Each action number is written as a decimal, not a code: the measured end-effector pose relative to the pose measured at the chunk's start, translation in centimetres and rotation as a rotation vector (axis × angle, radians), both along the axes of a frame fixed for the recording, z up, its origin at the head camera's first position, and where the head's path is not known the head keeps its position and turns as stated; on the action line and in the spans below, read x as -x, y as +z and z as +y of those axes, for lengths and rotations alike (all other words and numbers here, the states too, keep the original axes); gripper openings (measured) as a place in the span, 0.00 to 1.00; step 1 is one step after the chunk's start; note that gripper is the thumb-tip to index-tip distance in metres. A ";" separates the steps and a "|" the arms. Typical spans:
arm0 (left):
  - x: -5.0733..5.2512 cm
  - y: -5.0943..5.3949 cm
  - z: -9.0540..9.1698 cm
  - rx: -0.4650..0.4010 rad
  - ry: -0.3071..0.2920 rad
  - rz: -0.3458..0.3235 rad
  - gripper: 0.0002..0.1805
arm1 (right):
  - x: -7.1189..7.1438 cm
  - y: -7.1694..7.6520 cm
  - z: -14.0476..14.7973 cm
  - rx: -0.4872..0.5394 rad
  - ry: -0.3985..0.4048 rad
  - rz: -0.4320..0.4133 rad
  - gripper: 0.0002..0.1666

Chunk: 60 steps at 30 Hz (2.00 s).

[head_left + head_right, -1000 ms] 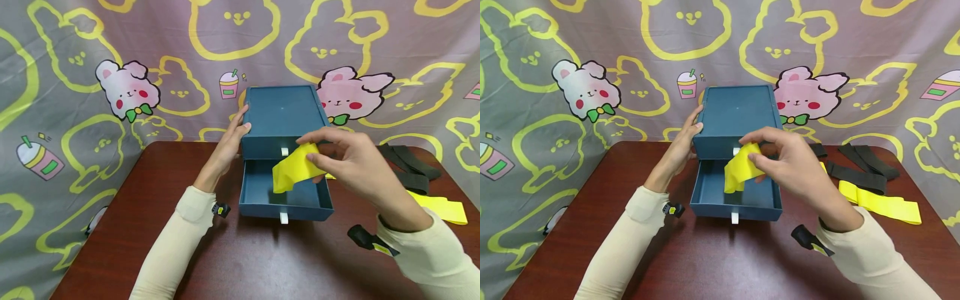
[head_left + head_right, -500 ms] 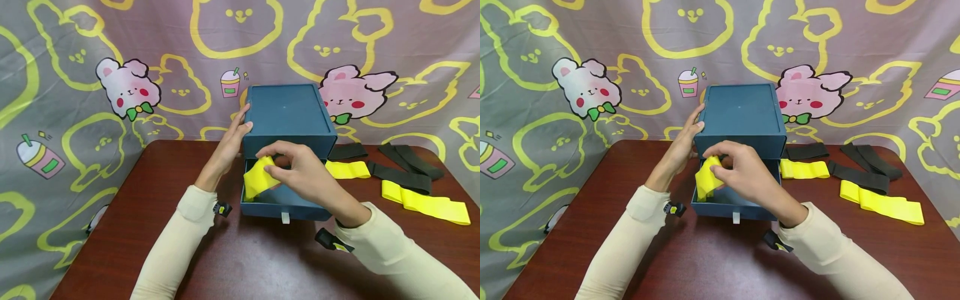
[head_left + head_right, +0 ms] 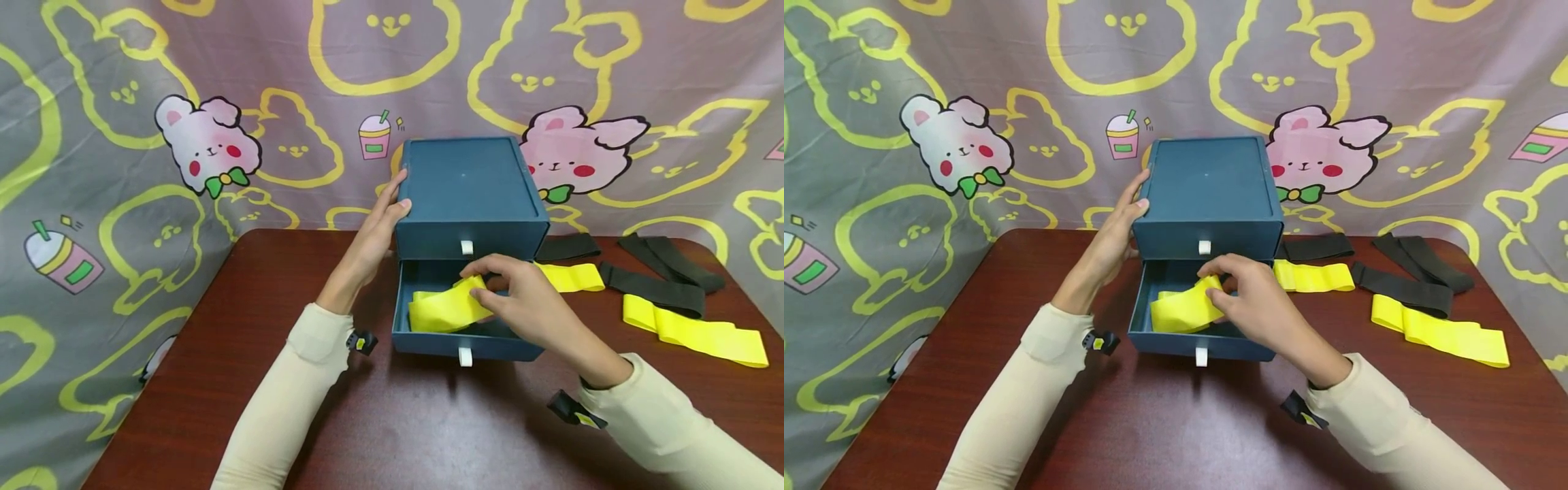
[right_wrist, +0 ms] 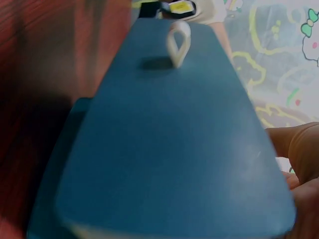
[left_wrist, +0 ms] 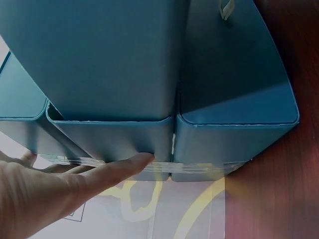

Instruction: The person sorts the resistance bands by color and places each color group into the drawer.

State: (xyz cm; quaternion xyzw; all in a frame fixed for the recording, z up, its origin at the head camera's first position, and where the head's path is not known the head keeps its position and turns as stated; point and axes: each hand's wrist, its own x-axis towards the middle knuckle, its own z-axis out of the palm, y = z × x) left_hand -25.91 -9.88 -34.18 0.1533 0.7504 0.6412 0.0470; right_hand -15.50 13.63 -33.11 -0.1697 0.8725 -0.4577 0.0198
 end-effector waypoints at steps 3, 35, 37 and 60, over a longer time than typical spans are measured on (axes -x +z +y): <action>0.0 0.0 0.0 -0.003 -0.002 -0.002 0.35 | 0.0 -0.5 0.6 -0.039 -0.029 0.013 0.16; 0.1 -0.1 0.0 -0.002 0.006 -0.007 0.34 | -0.5 0.9 6.6 -0.266 -0.225 0.301 0.17; 0.1 -0.1 0.0 0.000 0.006 -0.004 0.34 | -0.2 0.8 7.9 -0.256 -0.245 0.330 0.17; -0.1 -0.1 0.0 0.006 0.001 0.002 0.34 | 6.6 -5.3 19.0 -0.380 -0.246 0.043 0.23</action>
